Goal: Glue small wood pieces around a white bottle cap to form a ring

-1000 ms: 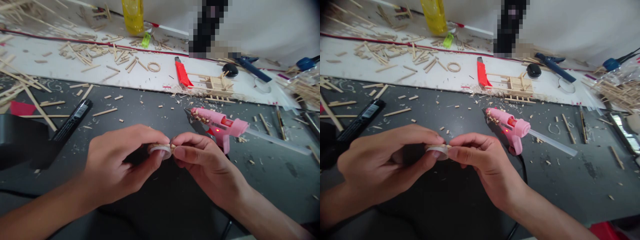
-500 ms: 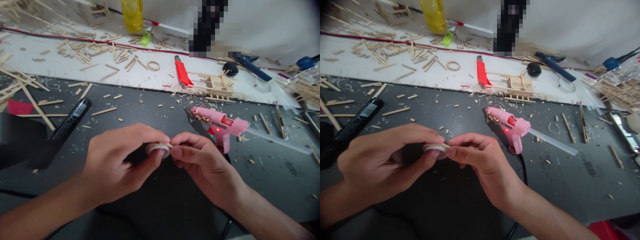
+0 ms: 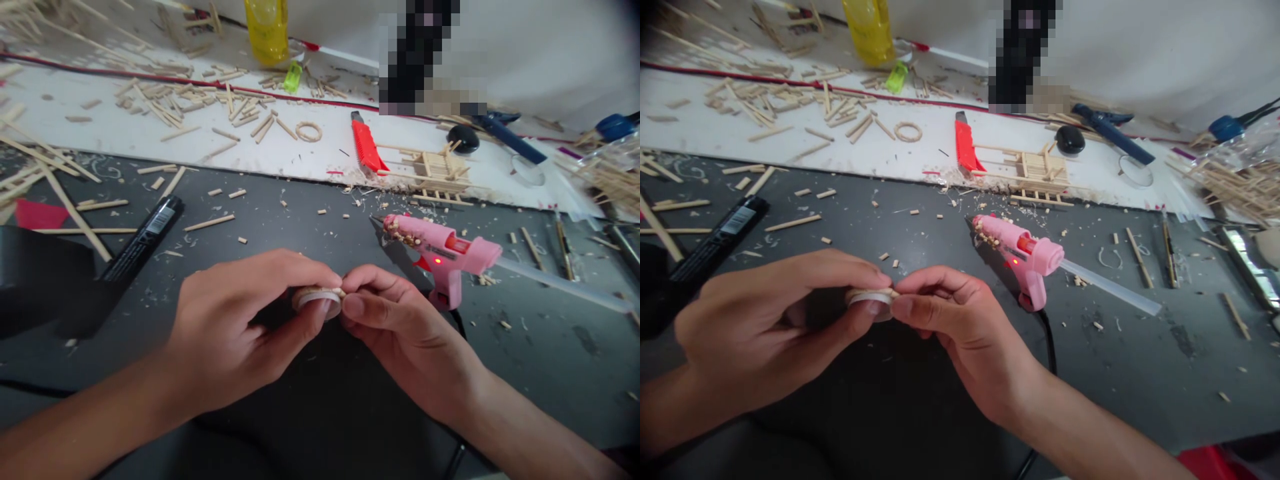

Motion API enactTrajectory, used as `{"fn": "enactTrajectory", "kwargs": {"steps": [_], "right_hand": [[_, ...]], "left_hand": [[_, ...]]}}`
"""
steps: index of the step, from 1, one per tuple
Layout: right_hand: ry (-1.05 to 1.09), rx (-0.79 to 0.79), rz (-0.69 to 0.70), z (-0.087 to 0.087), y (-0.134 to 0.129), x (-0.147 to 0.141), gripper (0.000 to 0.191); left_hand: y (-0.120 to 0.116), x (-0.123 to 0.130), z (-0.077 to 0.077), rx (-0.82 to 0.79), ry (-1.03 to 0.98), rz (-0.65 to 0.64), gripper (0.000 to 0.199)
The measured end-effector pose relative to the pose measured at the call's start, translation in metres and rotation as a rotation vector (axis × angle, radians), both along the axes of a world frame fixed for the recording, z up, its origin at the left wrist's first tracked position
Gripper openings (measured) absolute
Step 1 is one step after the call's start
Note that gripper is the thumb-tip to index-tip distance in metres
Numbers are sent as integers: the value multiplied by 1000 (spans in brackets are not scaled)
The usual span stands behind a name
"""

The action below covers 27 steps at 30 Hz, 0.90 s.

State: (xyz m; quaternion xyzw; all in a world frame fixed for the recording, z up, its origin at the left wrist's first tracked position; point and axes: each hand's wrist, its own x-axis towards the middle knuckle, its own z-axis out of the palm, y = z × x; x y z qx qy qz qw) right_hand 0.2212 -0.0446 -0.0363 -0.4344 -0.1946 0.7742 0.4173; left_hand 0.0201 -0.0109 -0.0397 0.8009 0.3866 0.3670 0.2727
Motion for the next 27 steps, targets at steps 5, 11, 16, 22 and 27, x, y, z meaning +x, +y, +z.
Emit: {"fn": "enactTrajectory", "kwargs": {"steps": [5,11,16,22,27], "right_hand": [[-160,183,-20,2,-1,1,8],[-358,362,0,5,-2,2,9],[-421,400,24,7,-2,0,13],[-497,429,16,3,-4,-2,14],[-533,432,11,2,-3,-3,13]], "left_hand": [[1,-3,3,-3,-20,1,12],[-2,-3,1,-41,-1,7,15],[-3,-1,-3,-54,2,-4,18],[-2,0,-5,-65,-27,-7,17],[-4,0,-6,-97,-81,-22,16]]}}
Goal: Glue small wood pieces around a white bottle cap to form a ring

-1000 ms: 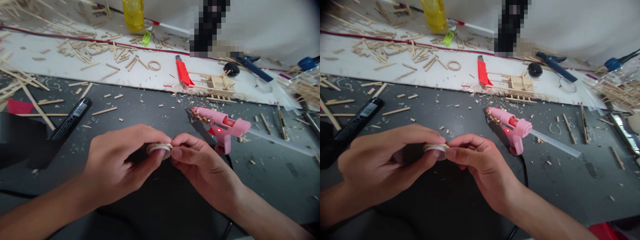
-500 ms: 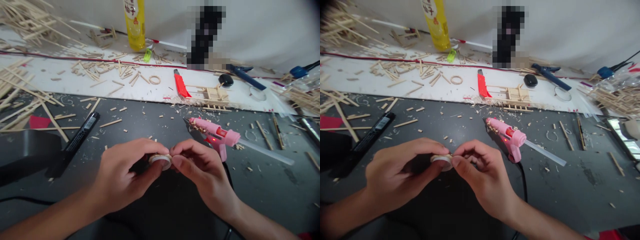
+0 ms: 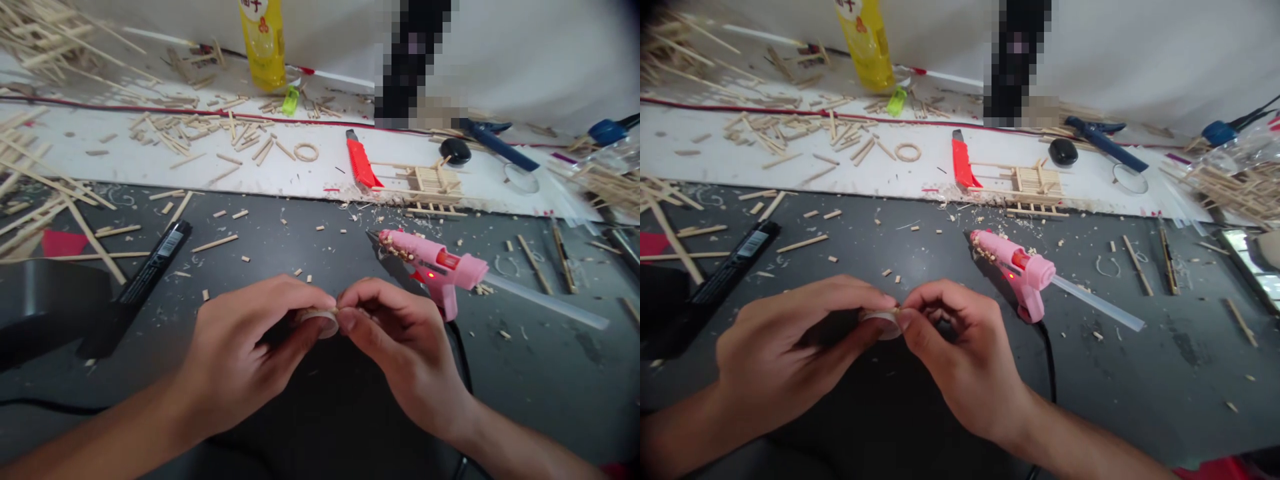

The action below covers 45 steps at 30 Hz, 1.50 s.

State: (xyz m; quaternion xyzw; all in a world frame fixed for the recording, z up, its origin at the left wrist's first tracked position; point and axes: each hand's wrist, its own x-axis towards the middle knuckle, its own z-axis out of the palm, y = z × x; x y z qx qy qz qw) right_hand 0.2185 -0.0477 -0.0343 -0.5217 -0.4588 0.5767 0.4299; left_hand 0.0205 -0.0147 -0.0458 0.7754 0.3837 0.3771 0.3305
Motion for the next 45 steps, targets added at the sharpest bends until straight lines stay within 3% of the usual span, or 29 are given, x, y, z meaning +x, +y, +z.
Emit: {"fn": "enactTrajectory", "kwargs": {"steps": [6,10,16,22,27,31,45], "right_hand": [[1,-25,3,3,3,0,14],[78,-18,8,4,1,0,15],[10,15,37,0,-3,0,15],[-108,81,-2,-7,0,-4,14],[-335,217,48,-7,10,-2,22],[-421,301,79,-4,8,-3,16],[-521,406,38,-6,7,-3,18]], "left_hand": [[3,1,2,-4,-4,-20,14],[5,2,5,-26,69,77,2],[3,0,2,-183,53,209,10],[6,1,4,-254,52,159,18],[11,5,6,-232,43,166,19],[8,4,8,-263,21,163,18],[11,5,3,-439,-90,113,20]]}}
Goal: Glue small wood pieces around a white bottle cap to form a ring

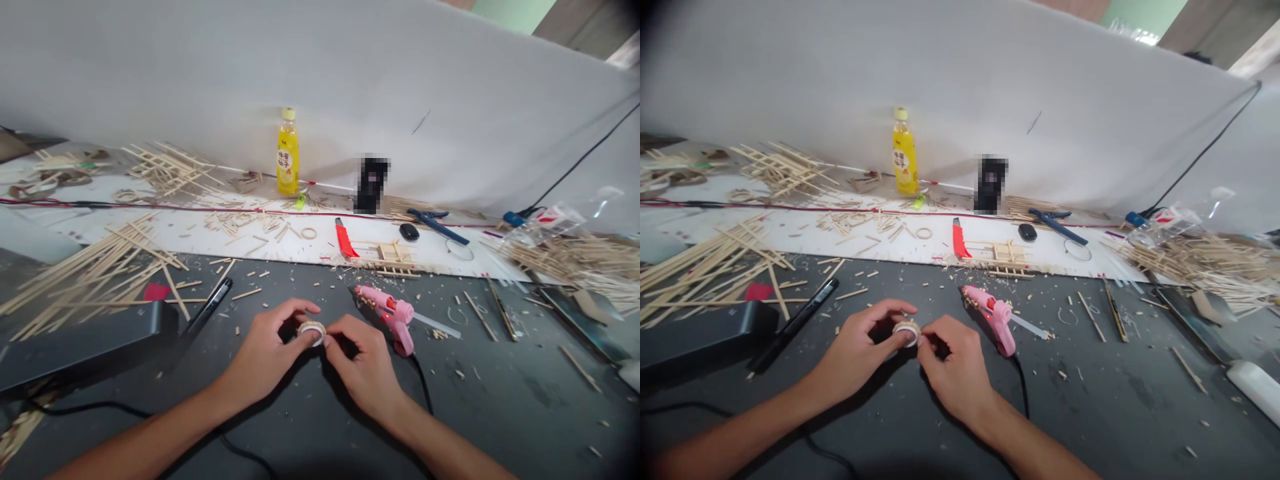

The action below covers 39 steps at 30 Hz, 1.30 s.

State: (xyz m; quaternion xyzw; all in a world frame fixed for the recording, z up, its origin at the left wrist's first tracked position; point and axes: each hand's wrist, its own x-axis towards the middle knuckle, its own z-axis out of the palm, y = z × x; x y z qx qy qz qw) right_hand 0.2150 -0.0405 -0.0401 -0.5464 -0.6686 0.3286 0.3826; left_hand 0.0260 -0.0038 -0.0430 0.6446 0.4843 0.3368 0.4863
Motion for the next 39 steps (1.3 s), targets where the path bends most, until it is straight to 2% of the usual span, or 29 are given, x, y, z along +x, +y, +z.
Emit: {"fn": "enactTrajectory", "kwargs": {"steps": [14,20,26,34,39], "right_hand": [[4,17,-29,0,2,-2,19],[10,38,28,-2,-1,-1,12],[-28,43,-4,-5,3,0,16],[-2,12,51,-3,4,2,16],[39,26,73,-4,3,3,16]], "left_hand": [[-8,1,0,-83,-33,-10,18],[-8,1,2,-109,-60,-24,21],[-3,3,-1,-151,-47,-45,19],[-2,2,-3,-199,-4,-63,11],[-3,1,-6,-261,-25,-49,14]]}}
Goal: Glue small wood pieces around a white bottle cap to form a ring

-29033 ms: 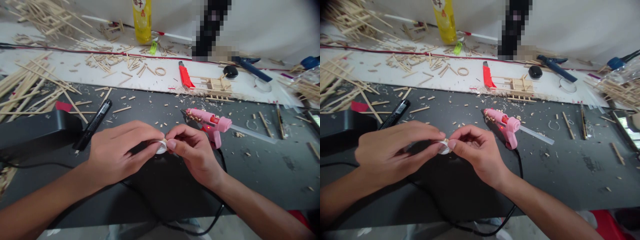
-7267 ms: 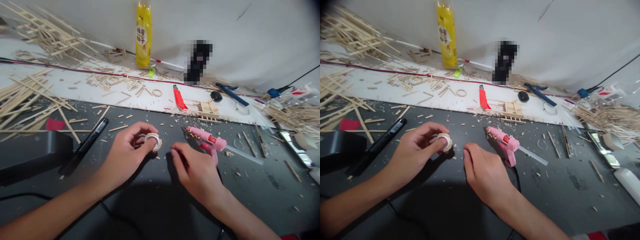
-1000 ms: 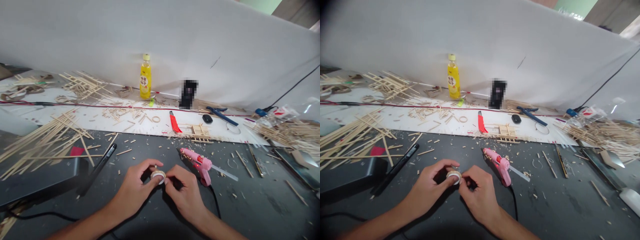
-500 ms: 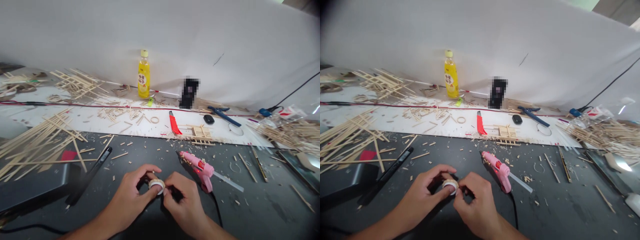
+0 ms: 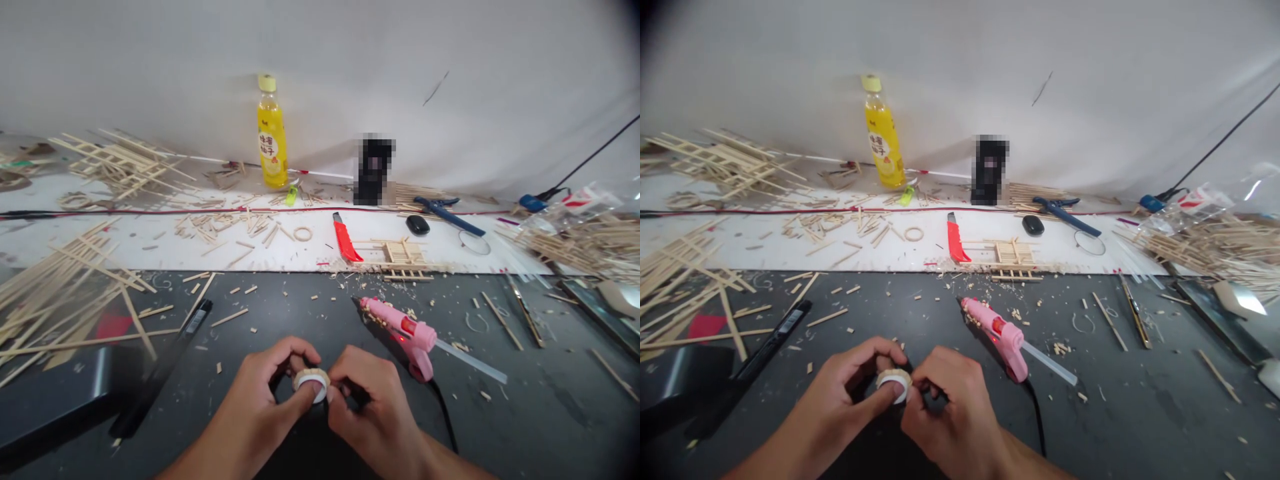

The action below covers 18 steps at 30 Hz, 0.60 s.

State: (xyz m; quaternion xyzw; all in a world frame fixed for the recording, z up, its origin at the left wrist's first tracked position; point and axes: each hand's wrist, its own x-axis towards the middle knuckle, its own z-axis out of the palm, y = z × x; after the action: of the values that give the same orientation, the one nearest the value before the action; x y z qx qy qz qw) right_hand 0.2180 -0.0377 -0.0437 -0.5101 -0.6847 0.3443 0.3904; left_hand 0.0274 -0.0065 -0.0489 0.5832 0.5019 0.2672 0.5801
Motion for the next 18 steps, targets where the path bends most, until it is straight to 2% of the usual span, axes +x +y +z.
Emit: {"fn": "enactTrajectory", "kwargs": {"steps": [6,10,15,18], "right_hand": [[42,-50,19,-3,2,-1,17],[99,-58,-6,-3,3,-1,17],[239,-246,-112,-8,0,4,27],[311,-276,-111,-11,-1,8,26]], "left_hand": [[-4,-3,-8,-24,-18,-33,18],[-2,-5,-6,-57,-88,-34,29],[5,-7,2,-135,-297,-23,36],[7,-7,2,-173,-347,-25,31]]}}
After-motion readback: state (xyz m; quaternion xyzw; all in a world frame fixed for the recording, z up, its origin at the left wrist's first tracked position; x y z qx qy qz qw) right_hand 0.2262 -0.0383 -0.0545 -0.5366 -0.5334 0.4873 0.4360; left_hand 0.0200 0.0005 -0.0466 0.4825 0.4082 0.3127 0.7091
